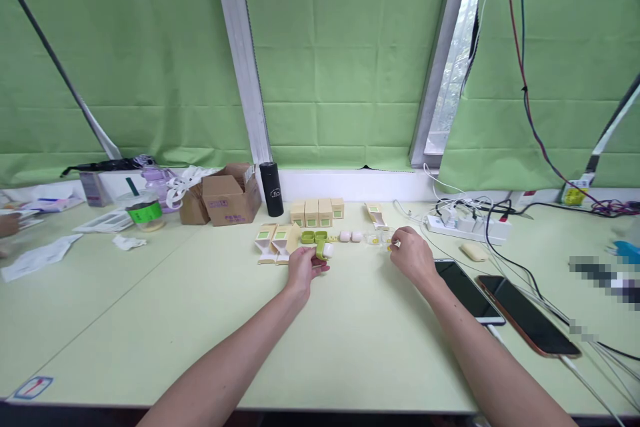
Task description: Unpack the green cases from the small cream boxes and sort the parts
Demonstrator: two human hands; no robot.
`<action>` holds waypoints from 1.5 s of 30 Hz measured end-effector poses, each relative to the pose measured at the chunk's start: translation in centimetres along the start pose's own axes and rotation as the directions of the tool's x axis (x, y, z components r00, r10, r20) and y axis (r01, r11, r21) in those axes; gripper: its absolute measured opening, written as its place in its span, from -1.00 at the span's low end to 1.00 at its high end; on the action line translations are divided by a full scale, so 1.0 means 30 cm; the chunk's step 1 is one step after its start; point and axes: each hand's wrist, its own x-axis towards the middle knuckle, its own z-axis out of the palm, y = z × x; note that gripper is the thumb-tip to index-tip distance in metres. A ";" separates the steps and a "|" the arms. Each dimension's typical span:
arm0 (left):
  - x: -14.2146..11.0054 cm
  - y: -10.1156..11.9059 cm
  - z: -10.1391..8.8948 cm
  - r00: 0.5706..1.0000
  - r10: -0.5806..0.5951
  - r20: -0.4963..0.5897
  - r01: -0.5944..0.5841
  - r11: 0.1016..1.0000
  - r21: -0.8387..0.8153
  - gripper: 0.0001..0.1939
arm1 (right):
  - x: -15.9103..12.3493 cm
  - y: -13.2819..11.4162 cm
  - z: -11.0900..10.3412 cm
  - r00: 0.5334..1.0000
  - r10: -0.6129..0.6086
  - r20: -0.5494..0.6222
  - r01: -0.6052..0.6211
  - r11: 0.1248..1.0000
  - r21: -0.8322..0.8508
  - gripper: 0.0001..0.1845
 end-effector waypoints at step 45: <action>-0.068 -0.001 0.026 0.919 -0.207 0.335 0.194 0.978 0.072 -0.80 | -0.158 -0.194 0.113 0.727 -0.644 -0.238 0.669 0.587 0.456 -0.45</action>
